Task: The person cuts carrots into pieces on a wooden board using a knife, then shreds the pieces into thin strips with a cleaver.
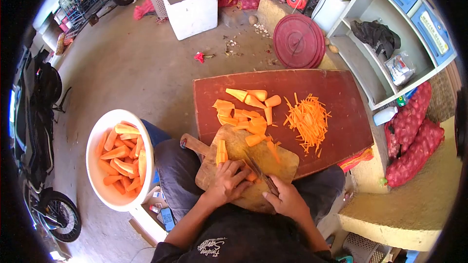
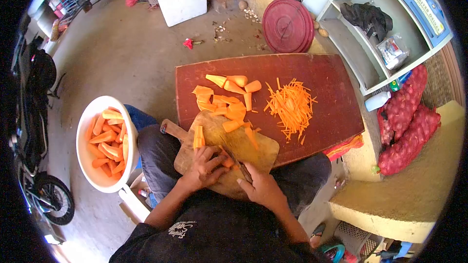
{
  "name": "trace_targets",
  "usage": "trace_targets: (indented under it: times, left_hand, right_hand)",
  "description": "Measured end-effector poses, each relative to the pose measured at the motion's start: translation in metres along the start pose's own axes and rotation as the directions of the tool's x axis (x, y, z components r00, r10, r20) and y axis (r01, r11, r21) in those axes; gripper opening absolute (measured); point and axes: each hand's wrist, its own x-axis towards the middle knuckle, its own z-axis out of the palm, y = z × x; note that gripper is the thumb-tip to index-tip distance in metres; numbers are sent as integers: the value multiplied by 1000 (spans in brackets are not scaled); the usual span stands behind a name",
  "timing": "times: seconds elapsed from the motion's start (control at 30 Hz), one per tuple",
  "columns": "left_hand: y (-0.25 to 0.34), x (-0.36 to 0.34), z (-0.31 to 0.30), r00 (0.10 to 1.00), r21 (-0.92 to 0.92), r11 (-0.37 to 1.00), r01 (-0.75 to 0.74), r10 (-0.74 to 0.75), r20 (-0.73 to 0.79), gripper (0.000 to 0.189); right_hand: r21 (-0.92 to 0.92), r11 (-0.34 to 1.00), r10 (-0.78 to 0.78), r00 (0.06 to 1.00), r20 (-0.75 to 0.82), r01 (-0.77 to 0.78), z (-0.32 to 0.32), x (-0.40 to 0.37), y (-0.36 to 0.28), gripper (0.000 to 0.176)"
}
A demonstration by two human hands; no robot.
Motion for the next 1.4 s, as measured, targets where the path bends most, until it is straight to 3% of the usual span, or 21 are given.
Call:
trace_targets:
  times: [0.3, 0.4, 0.5, 0.7, 0.8, 0.9, 1.0, 1.1, 1.4]
  left_hand:
    - [3, 4, -2, 1000, 4, 1000, -6, 6, -10, 41]
    - [1, 2, 0, 1000, 21, 1000, -3, 3, -1, 43]
    - [1, 3, -1, 1000, 30, 1000, 6, -6, 6, 45]
    - [0, 2, 1, 1000, 34, 999, -3, 3, -2, 47]
    - [0, 2, -1, 1000, 35, 999, -10, 10, 13, 47]
    - [0, 3, -1, 1000, 40, 999, -17, 17, 9, 47]
    - [1, 3, -2, 1000, 38, 999, -18, 18, 9, 47]
    - [-1, 2, 0, 1000, 44, 999, -18, 18, 6, 48]
    - [0, 1, -1, 999, 45, 999, 18, -20, 47, 46]
  right_hand:
    - [-24, 979, -206, 976, -75, 205, 5, 3, 9, 56]
    - [31, 996, -78, 997, -10, 79, 3, 1, 4, 55]
    - [34, 997, -72, 997, 1, 72, -1, 1, -3, 55]
    - [56, 979, -192, 977, -97, 198, 3, 4, 10, 53]
    - [45, 999, -30, 999, 13, 29, -5, 3, 1, 53]
    - [-2, 994, -111, 994, -20, 111, -3, 2, -2, 55]
    - [4, 1000, -30, 997, 66, 30, -3, 2, -6, 54]
    - [29, 974, -224, 972, -75, 226, 7, 3, 5, 53]
    - [66, 992, -105, 994, -14, 106, 0, 3, 5, 52]
